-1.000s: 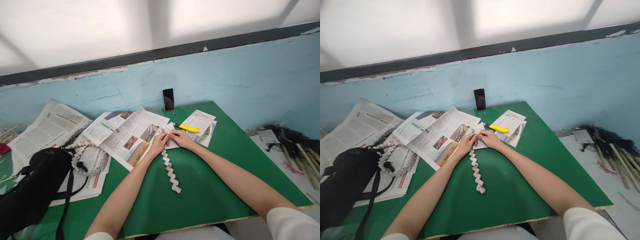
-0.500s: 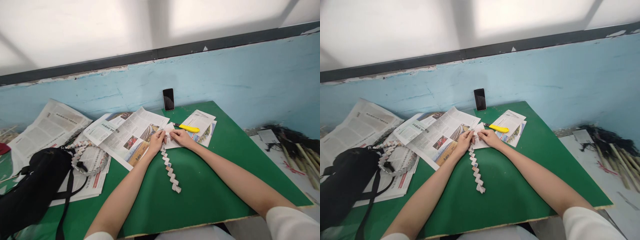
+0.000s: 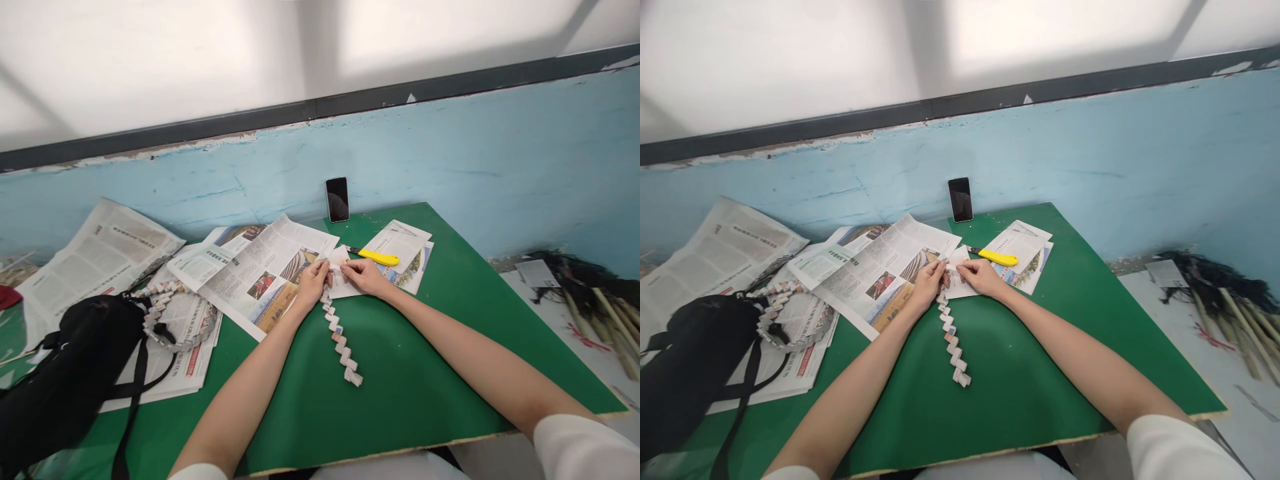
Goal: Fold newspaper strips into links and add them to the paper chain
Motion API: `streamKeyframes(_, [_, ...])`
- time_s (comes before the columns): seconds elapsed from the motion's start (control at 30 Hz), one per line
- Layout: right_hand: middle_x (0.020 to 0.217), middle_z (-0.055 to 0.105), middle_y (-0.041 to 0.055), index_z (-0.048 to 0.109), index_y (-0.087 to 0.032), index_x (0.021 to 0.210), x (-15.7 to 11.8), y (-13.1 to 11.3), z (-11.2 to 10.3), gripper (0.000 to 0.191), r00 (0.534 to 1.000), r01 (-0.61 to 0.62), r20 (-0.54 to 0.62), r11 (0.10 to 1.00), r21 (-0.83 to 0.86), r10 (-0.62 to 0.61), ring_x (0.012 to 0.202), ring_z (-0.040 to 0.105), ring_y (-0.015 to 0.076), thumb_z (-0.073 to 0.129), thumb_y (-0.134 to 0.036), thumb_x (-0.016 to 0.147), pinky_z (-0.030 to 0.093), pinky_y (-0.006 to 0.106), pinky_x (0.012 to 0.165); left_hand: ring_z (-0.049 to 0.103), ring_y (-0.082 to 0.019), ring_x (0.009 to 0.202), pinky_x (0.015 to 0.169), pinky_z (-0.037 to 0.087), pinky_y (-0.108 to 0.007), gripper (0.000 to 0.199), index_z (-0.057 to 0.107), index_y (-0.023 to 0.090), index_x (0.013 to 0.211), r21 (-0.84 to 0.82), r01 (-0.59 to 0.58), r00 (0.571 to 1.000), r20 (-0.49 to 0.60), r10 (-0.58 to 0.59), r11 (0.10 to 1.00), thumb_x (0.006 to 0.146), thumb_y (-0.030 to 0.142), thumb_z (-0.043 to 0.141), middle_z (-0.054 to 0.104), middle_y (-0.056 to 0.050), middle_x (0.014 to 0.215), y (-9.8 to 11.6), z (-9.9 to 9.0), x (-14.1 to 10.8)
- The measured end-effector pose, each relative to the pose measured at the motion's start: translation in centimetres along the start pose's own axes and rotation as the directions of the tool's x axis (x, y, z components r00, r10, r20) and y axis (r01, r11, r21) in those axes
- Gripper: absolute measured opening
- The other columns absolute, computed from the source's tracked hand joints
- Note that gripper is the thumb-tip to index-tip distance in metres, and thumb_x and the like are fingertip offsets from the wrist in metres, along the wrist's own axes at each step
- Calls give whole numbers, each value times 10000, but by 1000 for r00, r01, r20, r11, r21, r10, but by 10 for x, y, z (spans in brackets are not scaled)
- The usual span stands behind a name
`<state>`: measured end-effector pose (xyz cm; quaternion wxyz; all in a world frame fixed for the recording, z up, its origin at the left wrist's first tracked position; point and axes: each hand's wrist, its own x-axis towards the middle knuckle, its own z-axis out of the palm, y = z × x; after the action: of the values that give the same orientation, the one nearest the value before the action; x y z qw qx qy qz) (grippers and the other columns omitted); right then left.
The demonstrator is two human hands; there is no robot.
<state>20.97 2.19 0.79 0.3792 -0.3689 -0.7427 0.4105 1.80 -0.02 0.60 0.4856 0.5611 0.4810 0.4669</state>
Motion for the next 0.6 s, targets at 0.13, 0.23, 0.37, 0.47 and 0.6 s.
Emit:
streamKeyframes(0.13, [566,541,-3,605,-176,630,-1,0,0,500,1000,0,0,1000,-2,0,536,431,131,519,-539,963,334,276,539,384,-91,406,453,307,-241,457,573,184,799,6,4,1000,-3,-4,1000,926,621,524,552,38,513,1,0,0])
streamKeyframes(0.23, [612,570,1,644,-178,717,-1,-1,2,445,999,-6,-37,998,66,9,569,461,141,535,-533,962,371,277,559,428,-102,447,497,343,-240,451,561,190,786,58,-23,1000,20,22,998,949,605,494,563,31,528,2,0,-1])
streamKeyframes(0.37, [834,669,40,698,-192,934,1,-1,5,280,988,74,-144,995,70,-63,729,569,178,656,-468,907,454,302,673,521,-121,552,609,404,-244,452,566,189,751,177,-106,992,90,91,979,988,555,450,605,12,579,3,1,-4])
streamKeyframes(0.47, [883,686,52,725,-198,921,2,-1,5,213,980,136,-148,990,35,-129,780,591,185,685,-407,900,468,320,724,543,-125,593,667,416,-249,458,572,185,735,214,-141,987,104,121,967,1002,530,433,617,8,601,3,2,-5])
streamKeyframes(0.6, [868,700,49,730,-193,902,2,1,5,206,984,124,-133,991,56,-115,779,604,186,719,-397,877,479,322,732,542,-129,596,668,413,-256,446,573,185,756,195,-142,986,110,122,970,999,534,438,615,11,612,4,3,-6])
